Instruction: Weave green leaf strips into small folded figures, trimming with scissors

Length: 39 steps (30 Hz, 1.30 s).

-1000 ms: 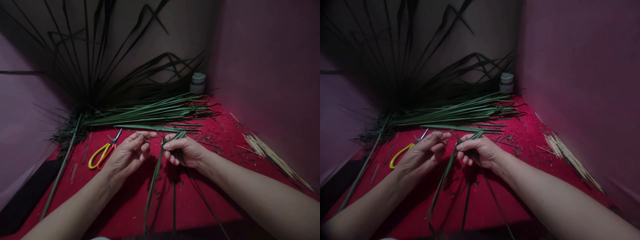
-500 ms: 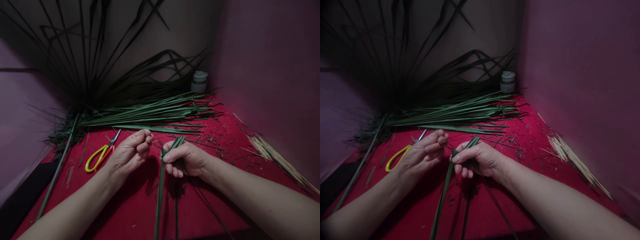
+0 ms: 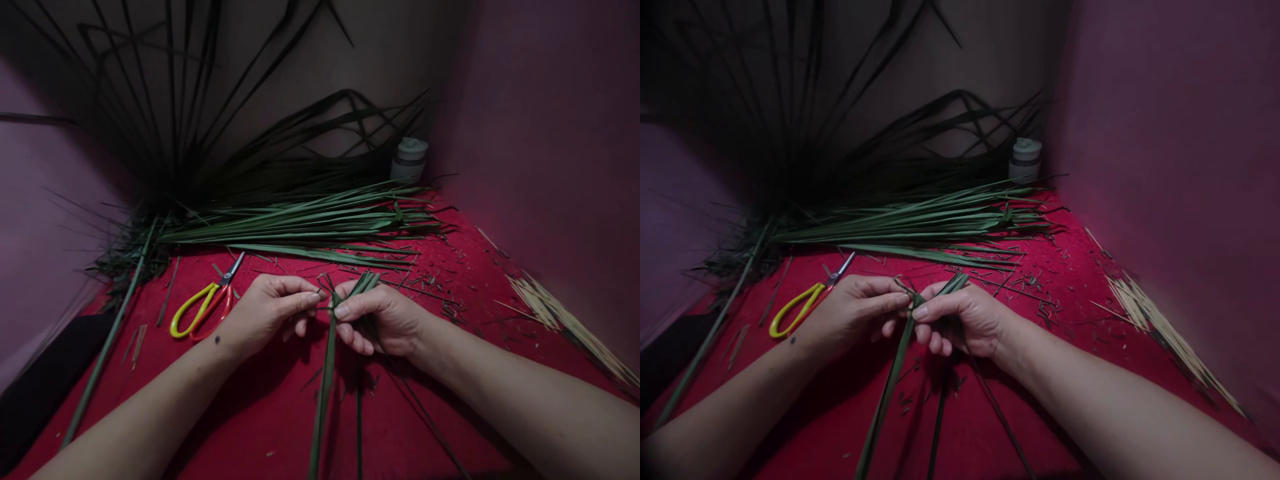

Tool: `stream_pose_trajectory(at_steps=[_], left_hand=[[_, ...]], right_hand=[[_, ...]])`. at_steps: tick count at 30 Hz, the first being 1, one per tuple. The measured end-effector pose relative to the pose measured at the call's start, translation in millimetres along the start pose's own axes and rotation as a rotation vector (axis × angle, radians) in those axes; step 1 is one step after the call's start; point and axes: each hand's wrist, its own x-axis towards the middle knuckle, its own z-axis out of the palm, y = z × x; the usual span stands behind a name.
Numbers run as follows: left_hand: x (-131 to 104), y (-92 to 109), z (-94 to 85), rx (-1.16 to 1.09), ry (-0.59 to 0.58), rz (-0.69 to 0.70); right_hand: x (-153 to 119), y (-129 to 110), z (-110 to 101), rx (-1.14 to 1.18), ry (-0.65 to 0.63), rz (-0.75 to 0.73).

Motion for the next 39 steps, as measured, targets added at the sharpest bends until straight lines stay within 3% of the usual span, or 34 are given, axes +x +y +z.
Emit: stream_pose_trajectory(at_steps=[9,15,23,34,39], left_hand=[[-4,0,1.8,0.123,0.063,0.117],[-7,5,4.7,0.110,0.120,0.229],[-10,6,7.5,-0.026,0.114,0.254],[-1,-3,0.7,-0.045,0.099,0.003],[1,-6,0.7,-0.110,0.080,-0.009]], right_hand=[[1,2,-1,0.025,0.021,-0.001],[2,2,1,0.012,0.028,0.006],[2,3,1,0.014,0.048,0.010],[0,0,2,0.047,0.070,0.010],[1,1,2,0.049,0.059,0.011]])
